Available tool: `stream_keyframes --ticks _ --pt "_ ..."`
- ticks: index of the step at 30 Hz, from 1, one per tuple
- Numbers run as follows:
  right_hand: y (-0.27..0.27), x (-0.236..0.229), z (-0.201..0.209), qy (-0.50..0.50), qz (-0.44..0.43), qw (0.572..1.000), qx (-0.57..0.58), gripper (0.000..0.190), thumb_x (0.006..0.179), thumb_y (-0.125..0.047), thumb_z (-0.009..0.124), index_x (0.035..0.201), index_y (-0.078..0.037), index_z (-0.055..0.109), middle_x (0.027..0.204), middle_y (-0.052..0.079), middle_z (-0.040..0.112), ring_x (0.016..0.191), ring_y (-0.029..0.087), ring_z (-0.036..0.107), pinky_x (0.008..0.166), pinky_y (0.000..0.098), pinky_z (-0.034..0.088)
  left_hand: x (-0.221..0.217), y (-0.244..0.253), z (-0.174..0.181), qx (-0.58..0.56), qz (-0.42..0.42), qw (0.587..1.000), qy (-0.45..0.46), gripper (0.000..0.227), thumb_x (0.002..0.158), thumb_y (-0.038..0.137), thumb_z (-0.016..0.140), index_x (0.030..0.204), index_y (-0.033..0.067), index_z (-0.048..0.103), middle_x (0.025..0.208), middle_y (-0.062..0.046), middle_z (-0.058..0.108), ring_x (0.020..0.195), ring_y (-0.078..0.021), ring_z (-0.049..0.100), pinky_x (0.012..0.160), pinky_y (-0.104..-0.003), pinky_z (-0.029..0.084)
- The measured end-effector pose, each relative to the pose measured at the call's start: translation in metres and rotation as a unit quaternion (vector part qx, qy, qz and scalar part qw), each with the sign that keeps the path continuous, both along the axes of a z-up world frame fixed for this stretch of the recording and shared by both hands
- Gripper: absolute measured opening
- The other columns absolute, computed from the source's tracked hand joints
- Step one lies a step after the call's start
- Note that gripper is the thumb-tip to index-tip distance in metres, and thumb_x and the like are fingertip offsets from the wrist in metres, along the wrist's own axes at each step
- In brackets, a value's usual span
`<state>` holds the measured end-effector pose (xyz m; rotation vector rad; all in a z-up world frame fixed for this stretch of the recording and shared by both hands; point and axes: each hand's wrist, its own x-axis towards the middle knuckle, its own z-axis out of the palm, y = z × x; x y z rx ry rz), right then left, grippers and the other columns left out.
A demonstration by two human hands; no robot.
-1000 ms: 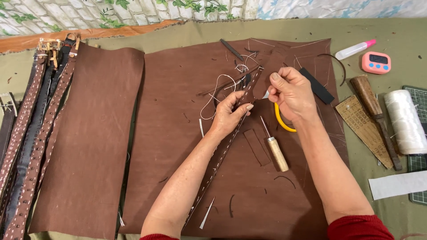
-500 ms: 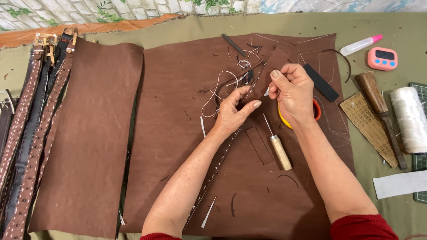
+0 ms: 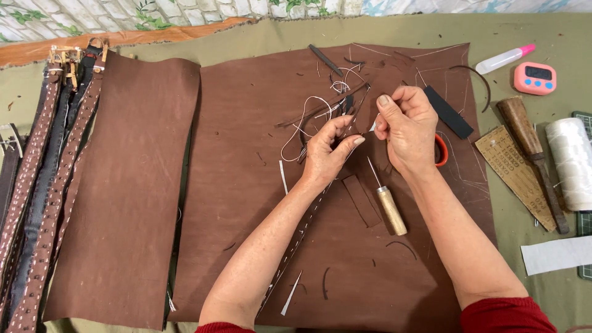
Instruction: Crafting leather straps by cutting thread, piercing leather with an awl, and assembling components.
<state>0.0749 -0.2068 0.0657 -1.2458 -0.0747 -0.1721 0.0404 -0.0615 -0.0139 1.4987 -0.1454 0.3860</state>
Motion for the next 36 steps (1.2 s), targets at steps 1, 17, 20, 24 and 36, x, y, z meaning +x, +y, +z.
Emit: stream_keyframes --ticks 1,17,20,24,36 --pt "0.000 -0.001 0.002 0.000 0.000 1.000 0.000 0.015 0.104 -0.002 0.071 0.105 -0.008 0.057 0.078 0.007 0.055 0.056 0.012 0.058 0.046 0.0224 0.049 -0.001 0.001 0.002 0.000 0.000 1.000 0.000 0.040 0.088 0.018 0.085 0.126 0.0159 0.073 0.086 -0.004 0.075 0.091 -0.0067 0.063 0.091 -0.034 0.055" --pt "0.013 -0.013 0.002 -0.037 -0.003 0.999 -0.031 0.016 0.104 0.002 0.070 0.104 -0.005 0.056 0.076 0.008 0.055 0.055 0.010 0.059 0.046 0.0221 0.050 -0.007 -0.001 0.024 -0.037 0.033 0.999 0.007 0.022 0.092 0.026 0.083 0.110 0.0146 0.077 0.080 0.000 0.073 0.083 -0.0039 0.062 0.083 -0.029 0.056" --pt "0.014 -0.016 0.004 -0.058 0.014 0.997 -0.046 0.015 0.104 0.002 0.069 0.106 -0.004 0.055 0.077 0.010 0.057 0.055 0.010 0.060 0.047 0.0225 0.051 -0.005 -0.002 0.020 -0.045 0.037 0.998 0.002 0.016 0.093 0.022 0.081 0.106 0.0133 0.078 0.078 -0.001 0.073 0.082 -0.0034 0.060 0.081 -0.029 0.055" --pt "0.006 -0.018 0.022 -0.139 0.007 0.983 -0.117 0.014 0.112 0.000 0.056 0.125 -0.004 0.050 0.103 0.015 0.061 0.065 0.011 0.059 0.052 0.0229 0.052 -0.006 -0.001 0.025 -0.069 0.021 0.997 -0.001 0.013 0.095 0.019 0.080 0.105 0.0116 0.078 0.077 0.000 0.071 0.083 -0.0035 0.056 0.080 -0.030 0.054" --pt "-0.019 -0.003 0.022 -0.411 -0.100 0.791 -0.442 0.063 0.094 0.030 0.051 0.151 0.000 0.050 0.143 0.023 0.039 0.079 0.021 0.049 0.086 0.0372 0.050 -0.020 0.001 0.056 -0.056 -0.057 0.994 0.078 0.013 0.096 0.025 0.070 0.099 0.0121 0.071 0.078 0.004 0.066 0.076 -0.0072 0.057 0.076 -0.024 0.049"
